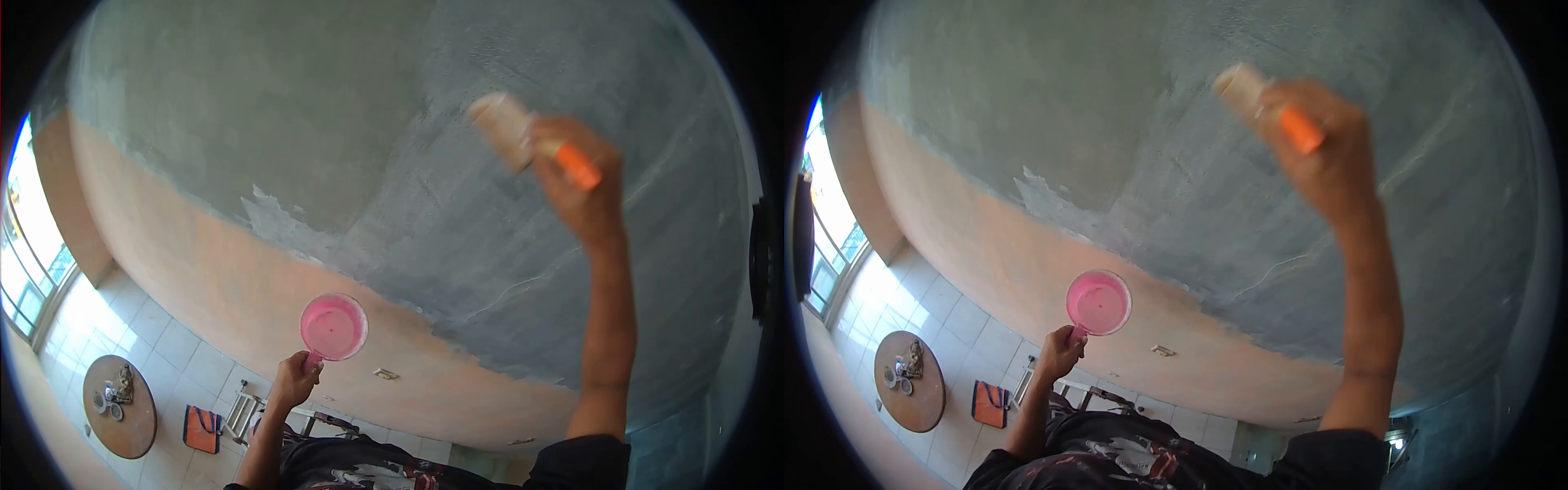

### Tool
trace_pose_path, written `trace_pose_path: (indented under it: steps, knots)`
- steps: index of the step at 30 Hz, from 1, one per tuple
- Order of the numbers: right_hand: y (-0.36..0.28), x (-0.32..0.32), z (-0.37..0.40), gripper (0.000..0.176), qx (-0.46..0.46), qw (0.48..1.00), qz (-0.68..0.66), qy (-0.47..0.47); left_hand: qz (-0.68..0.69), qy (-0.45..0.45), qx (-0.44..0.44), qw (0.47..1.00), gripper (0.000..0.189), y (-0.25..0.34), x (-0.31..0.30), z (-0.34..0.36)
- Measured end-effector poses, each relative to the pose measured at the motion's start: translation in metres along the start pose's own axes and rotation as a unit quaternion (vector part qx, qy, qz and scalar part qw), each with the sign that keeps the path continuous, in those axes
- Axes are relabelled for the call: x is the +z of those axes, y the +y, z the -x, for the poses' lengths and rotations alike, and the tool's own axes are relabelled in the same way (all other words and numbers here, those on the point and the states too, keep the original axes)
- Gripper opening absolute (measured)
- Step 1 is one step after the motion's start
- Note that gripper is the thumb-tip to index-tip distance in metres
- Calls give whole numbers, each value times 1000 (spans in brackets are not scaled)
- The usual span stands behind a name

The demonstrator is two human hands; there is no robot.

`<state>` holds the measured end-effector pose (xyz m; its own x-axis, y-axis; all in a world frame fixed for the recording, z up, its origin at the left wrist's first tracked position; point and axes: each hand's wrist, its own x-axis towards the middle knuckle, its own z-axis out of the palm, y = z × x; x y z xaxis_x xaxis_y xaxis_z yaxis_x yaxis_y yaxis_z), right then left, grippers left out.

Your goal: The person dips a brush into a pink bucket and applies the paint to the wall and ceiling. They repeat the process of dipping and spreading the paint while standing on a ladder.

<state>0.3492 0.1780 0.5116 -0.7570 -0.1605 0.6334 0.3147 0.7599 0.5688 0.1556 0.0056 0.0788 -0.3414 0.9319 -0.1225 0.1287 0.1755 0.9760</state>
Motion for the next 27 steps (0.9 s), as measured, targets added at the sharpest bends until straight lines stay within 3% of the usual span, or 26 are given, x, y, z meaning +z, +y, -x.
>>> trace_pose_path:
  steps: [2, 5, 7, 9, 11, 12, 14, 18, 22, 25, 27]
  knots:
    - [10, -16, -20, 11, 14, 998, 55, 29, 14, 2, 3, 1000, 27, 3, 2, -2]
    - [-1, -11, -23, 16, -48, 985, 140, 91, 16, 2, 6, 1000, 28, 3, 4, -2]
    - [-30, 15, 6, 15, -13, 980, 199, 5, 17, 1, 3, 1000, 28, 1, 5, -2]
    - [-59, 55, 46, 13, -59, 973, 195, -105, 16, -8, -2, 1000, 28, -3, 7, 2]
    - [-96, 74, 79, 10, -71, 978, 58, -187, 14, -5, 9, 1000, 28, -6, 7, 1]
    - [-104, 74, 84, 10, -70, 978, 59, -186, 13, -5, 10, 1000, 28, -6, 7, 2]
    - [-110, 75, 87, 10, 14, 966, -146, -214, 11, -5, 9, 1000, 28, -5, 6, 2]
    - [-43, 44, 26, 20, 16, 994, -89, -56, -2, -6, -4, 1000, 28, -3, 4, 3]
    - [-8, -10, -37, 22, -65, 978, 164, 112, 3, -3, 2, 1000, 28, -4, 6, -1]
    - [-18, 9, -43, 22, -57, 975, 201, 81, 12, 0, 0, 1000, 28, -2, 5, 1]
    - [-42, 50, -17, 12, -81, 980, 182, -21, 24, 3, -1, 1000, 28, -3, 7, 0]
